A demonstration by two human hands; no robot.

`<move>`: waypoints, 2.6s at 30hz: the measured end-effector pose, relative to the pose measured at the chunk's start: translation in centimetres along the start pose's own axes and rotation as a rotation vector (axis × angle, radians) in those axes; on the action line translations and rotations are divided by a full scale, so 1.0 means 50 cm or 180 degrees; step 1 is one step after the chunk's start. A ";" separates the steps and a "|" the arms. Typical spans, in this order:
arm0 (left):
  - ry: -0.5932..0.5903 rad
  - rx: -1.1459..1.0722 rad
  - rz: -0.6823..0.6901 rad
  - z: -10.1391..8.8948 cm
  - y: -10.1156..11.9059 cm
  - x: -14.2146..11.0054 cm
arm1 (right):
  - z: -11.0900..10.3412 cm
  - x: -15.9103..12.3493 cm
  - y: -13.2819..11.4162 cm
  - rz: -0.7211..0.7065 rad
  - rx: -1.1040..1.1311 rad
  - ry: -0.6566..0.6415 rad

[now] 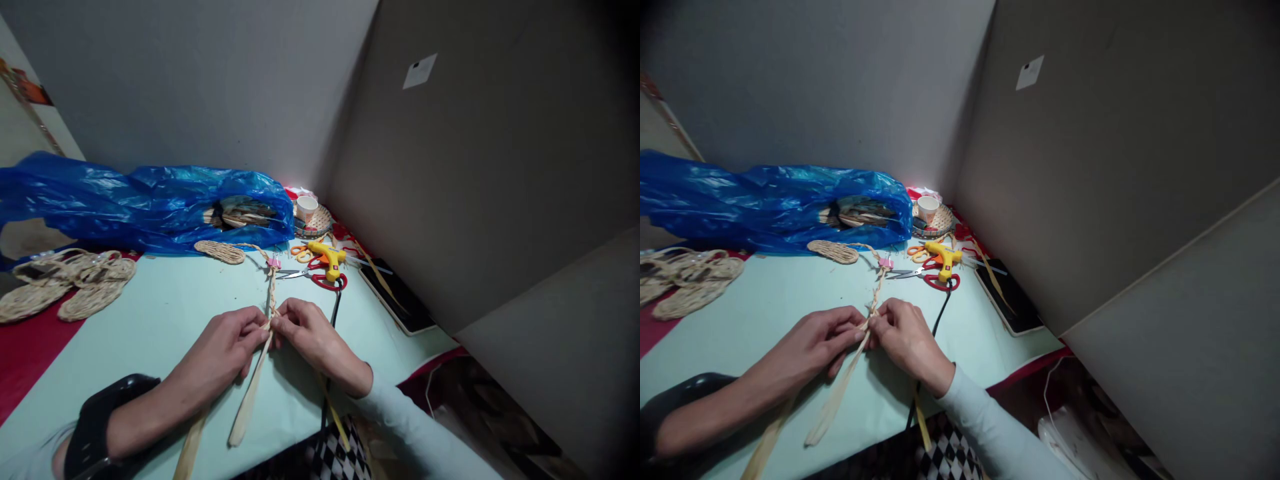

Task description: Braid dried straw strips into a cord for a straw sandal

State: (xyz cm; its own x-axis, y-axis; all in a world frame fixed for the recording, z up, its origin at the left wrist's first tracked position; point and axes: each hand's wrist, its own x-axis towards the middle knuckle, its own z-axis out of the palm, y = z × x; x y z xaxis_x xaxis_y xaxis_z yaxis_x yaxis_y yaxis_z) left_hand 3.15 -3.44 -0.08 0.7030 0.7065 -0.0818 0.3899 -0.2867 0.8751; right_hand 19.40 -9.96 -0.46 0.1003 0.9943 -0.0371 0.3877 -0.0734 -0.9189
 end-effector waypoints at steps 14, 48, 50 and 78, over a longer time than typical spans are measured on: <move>0.0551 0.3262 0.1861 0.057 0.002 -0.041 | 0.014 -0.004 0.005 0.0232 0.1366 -0.0134; 0.0224 -0.1247 -0.0789 0.030 -0.004 0.019 | 0.033 -0.055 -0.064 -0.0443 -0.2990 0.0053; 0.0187 -0.1293 -0.0817 0.029 -0.004 0.020 | 0.052 -0.063 -0.063 -0.0721 -0.3427 0.0078; -0.0401 -0.1580 -0.0727 0.006 -0.011 0.022 | 0.079 -0.081 -0.042 -0.1510 -0.3905 0.0673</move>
State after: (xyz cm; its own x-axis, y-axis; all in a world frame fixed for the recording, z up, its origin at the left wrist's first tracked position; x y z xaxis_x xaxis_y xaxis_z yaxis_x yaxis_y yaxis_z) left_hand 3.89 -2.72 -0.80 0.7109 0.6235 -0.3253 0.2353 0.2249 0.9455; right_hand 14.56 -13.55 0.07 -0.1771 0.9199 0.3498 0.9820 0.1415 0.1250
